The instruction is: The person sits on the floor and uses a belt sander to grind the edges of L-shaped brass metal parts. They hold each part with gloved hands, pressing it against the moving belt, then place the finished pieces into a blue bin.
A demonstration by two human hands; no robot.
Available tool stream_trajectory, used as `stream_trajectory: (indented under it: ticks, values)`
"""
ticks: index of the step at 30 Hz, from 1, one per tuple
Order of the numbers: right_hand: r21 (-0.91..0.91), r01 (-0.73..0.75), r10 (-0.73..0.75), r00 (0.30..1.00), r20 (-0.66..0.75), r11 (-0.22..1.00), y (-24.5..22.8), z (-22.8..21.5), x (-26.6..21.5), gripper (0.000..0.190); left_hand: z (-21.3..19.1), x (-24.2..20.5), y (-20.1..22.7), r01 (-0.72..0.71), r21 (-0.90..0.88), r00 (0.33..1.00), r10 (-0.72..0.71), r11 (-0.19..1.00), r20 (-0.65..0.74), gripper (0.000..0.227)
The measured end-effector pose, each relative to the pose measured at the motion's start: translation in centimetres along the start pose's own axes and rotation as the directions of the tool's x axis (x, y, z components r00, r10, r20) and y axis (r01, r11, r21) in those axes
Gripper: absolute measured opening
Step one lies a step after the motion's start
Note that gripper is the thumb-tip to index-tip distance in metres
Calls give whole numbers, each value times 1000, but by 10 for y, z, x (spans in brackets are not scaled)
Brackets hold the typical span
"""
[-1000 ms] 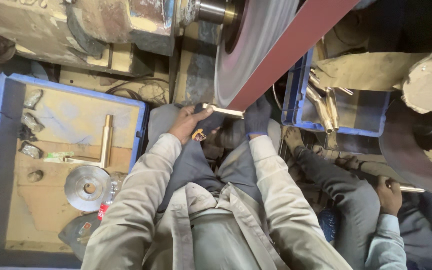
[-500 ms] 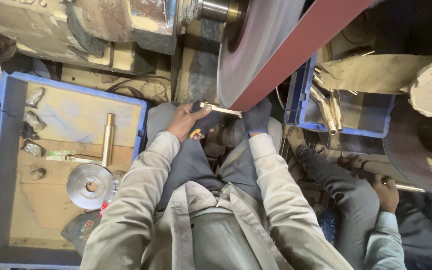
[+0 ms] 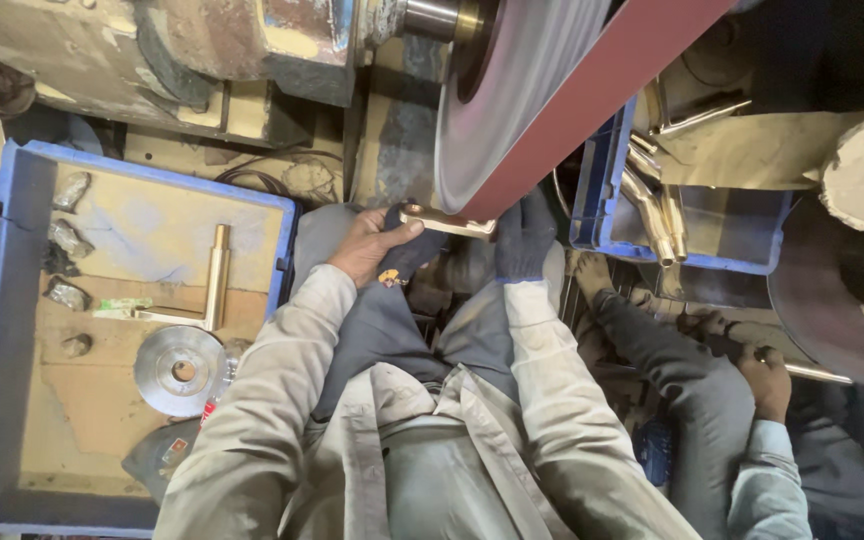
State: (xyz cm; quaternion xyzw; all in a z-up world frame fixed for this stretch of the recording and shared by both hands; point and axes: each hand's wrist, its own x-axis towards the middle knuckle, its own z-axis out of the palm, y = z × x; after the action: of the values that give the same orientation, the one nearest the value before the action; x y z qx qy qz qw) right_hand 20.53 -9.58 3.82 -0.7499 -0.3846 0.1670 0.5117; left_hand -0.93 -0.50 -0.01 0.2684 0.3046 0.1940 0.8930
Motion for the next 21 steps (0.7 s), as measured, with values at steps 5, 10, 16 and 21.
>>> stream_trajectory:
  ticks: [5, 10, 16, 21]
  values:
    - [22, -117, 117, 993, 21, 993, 27, 9, 6, 28, -1, 4, -2, 21, -29, 999, -22, 999, -35, 33]
    - [-324, 259, -215, 963, 165, 910, 99, 19, 20, 9, 3, 8, 2, 50, 25, 992, -47, 998, -118, 35]
    - [-414, 429, -358, 902, 240, 803, 96, 17, 24, 8, 10, 4, 4, 92, 85, 988, -81, 992, -132, 39]
    - [22, -201, 198, 974, 113, 979, 16, -25, -34, 24, 18, -15, -5, -19, 245, 984, 62, 969, -167, 41]
